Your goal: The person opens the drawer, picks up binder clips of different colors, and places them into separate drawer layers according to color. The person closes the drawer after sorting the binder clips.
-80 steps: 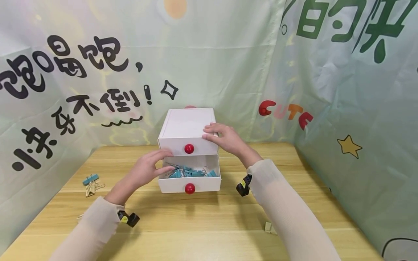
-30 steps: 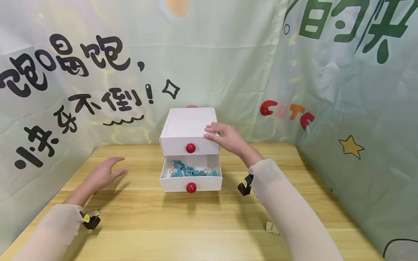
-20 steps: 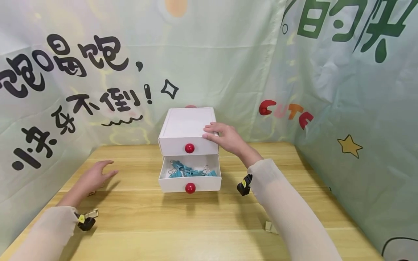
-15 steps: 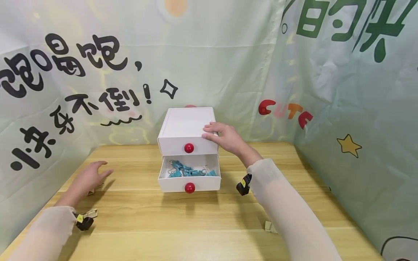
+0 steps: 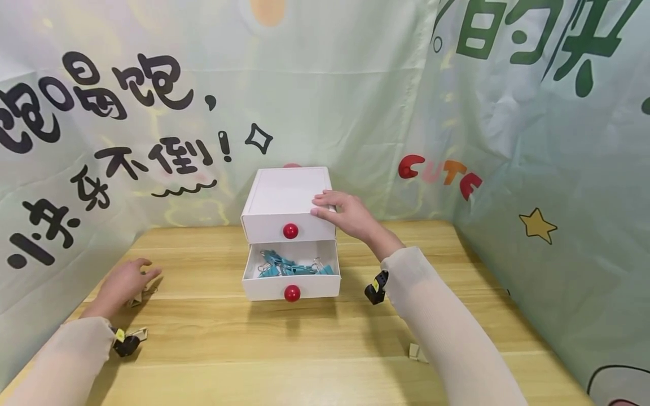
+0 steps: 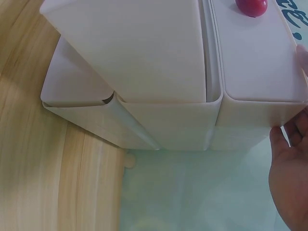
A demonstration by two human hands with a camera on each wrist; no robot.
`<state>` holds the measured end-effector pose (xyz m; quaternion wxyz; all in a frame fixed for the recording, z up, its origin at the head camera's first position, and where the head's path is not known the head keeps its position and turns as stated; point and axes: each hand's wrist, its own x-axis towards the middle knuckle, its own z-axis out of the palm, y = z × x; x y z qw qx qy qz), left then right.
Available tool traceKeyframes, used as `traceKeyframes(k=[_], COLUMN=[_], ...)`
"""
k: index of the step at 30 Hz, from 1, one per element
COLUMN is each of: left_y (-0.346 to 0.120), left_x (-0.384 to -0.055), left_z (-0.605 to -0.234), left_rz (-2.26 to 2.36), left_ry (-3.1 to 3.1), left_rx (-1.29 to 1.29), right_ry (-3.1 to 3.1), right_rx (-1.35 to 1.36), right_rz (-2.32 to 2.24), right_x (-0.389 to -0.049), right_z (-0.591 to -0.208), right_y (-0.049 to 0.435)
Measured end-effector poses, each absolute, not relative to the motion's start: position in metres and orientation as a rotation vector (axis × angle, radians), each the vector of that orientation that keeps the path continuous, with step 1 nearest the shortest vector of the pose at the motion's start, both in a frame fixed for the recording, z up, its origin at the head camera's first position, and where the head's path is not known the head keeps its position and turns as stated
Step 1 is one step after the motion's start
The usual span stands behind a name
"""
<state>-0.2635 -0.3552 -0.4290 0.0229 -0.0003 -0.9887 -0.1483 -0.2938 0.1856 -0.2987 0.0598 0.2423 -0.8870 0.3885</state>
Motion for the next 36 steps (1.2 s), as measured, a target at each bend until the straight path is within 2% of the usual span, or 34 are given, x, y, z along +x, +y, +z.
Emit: traceKeyframes(k=[8, 20, 29, 36], left_y=[-0.362, -0.36, -0.363, -0.364], left_x=[-0.266, -0.274, -0.264, -0.263], left_z=[-0.427, -0.424, -0.419, -0.42], left_rz=[-0.47, -0.416, -0.391, -0.375], left_ry=[-3.111, -3.122, -3.08, -3.088], left_rx=[0.099, -0.022, 0.276, 0.26], right_ry=[-2.68, -2.681, -2.664, -2.672], right_rx=[0.736, 0.733, 0.743, 0.736], right_rz=[1.164, 1.162, 1.166, 1.173], right_x=[-0.293, -0.294, -0.294, -0.295], right_z=[-0.298, -0.299, -0.298, -0.3], right_y=[0.185, 0.185, 0.184, 0.185])
